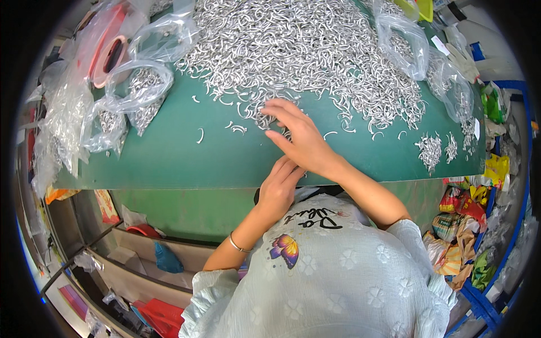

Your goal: The person sorts through a pile of metal rings on a green workbench by hand and places them into a clear plastic bag.

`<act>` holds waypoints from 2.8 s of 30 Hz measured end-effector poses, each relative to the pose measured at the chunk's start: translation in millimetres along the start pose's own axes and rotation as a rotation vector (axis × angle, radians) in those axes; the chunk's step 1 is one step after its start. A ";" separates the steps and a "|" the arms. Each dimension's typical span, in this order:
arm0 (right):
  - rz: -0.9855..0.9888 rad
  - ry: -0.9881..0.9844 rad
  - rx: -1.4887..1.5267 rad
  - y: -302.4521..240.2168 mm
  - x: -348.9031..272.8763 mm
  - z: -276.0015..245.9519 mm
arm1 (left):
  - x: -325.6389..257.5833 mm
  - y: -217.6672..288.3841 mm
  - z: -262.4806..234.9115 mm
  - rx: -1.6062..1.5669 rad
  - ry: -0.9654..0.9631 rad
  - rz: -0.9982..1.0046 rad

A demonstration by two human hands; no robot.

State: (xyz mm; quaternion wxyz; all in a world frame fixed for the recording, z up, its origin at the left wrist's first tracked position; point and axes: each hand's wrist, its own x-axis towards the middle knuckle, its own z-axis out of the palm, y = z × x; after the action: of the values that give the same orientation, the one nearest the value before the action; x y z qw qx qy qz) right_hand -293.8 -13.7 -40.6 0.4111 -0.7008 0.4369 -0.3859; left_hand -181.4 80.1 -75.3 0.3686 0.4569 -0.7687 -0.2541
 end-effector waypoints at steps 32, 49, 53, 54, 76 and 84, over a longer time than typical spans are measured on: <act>-0.024 -0.061 -0.398 0.3 -17.9 -22.7 | 0.6 3.4 -2.8 -0.016 -0.008 -0.029; 0.042 -0.119 -0.508 21.0 -47.6 -108.8 | -0.3 3.8 -0.4 -0.053 -0.033 -0.026; -0.034 -0.011 -0.578 21.9 -51.6 -93.8 | 5.9 11.7 12.8 -0.063 -0.031 -0.023; -0.068 -0.049 -0.597 22.0 -53.9 -91.1 | 7.0 13.4 15.4 -0.063 -0.038 -0.020; 0.073 0.012 -0.593 33.4 -25.9 -124.2 | 12.2 17.4 23.1 -0.108 -0.069 0.035; -0.097 -0.187 -0.657 35.2 -16.2 -98.2 | 16.2 19.3 3.0 -0.001 0.157 -0.083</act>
State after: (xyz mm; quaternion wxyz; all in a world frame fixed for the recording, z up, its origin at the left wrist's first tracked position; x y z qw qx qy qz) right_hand -397.8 -32.0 -40.0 0.1830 -0.8480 0.4646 -0.1776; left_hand -198.8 74.6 -57.7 0.4172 0.5068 -0.7175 -0.2329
